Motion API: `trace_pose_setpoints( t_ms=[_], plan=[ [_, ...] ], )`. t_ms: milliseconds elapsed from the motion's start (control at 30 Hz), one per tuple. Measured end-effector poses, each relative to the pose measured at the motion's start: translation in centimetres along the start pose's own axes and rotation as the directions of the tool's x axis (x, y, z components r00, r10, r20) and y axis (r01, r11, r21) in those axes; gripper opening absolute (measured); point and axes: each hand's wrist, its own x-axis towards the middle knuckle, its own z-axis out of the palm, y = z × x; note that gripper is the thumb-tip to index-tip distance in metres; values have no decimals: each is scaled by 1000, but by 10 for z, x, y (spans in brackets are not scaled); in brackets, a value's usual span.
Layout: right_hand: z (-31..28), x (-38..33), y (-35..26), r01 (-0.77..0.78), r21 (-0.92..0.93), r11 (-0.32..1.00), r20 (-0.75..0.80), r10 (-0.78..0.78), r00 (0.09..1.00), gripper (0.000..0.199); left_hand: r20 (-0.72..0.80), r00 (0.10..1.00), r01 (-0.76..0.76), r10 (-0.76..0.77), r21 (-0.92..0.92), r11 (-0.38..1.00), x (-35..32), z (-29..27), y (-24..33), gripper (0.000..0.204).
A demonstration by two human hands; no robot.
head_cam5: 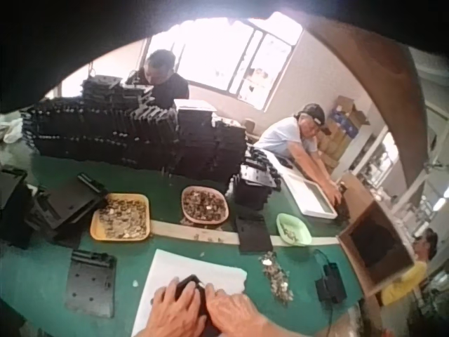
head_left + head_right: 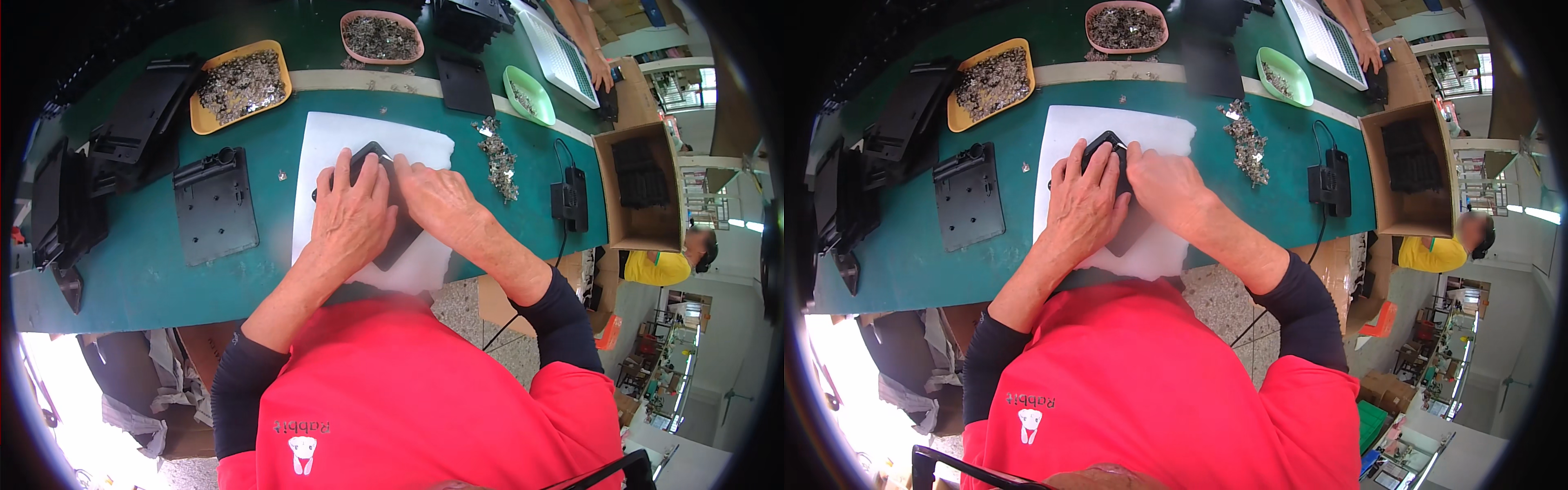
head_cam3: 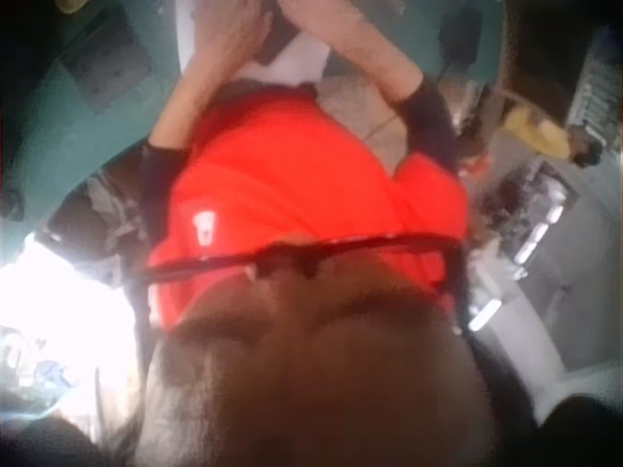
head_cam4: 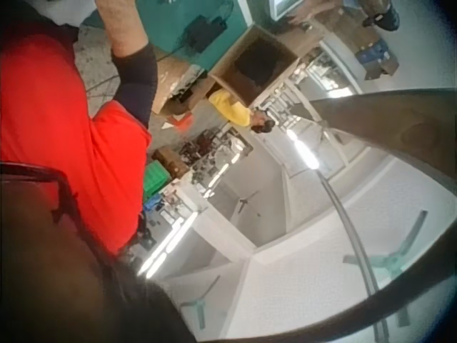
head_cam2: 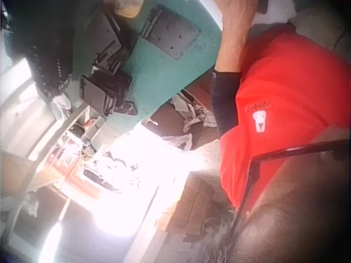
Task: The person uses a screwdriver to remove screws from the back of a black electronic device casing. They place the removed screws into a yellow tray and set the casing aside. The person repeats this process for multiple identical devices, handling them one at a time on a green workbench.
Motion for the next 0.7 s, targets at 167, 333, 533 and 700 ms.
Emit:
trace_pose_setpoints(
  t_ms=[167,333,533,700],
  plan=[
    [-6,-4,-20,97,-110,989,-41,-102,994,28,-60,998,-17,18,18,1000,-1,2,2,58],
    [-7,3,-12,56,-50,997,38,-54,998,28,-49,999,11,-11,7,1000,0,2,1,53],
    [2,-1,14,-80,50,996,-28,81,996,34,23,1000,17,-19,66,998,8,-6,-1,37],
    [6,-8,6,-92,203,975,-60,106,993,37,38,991,130,-130,-3,991,-8,-16,13,32]
  ],
)
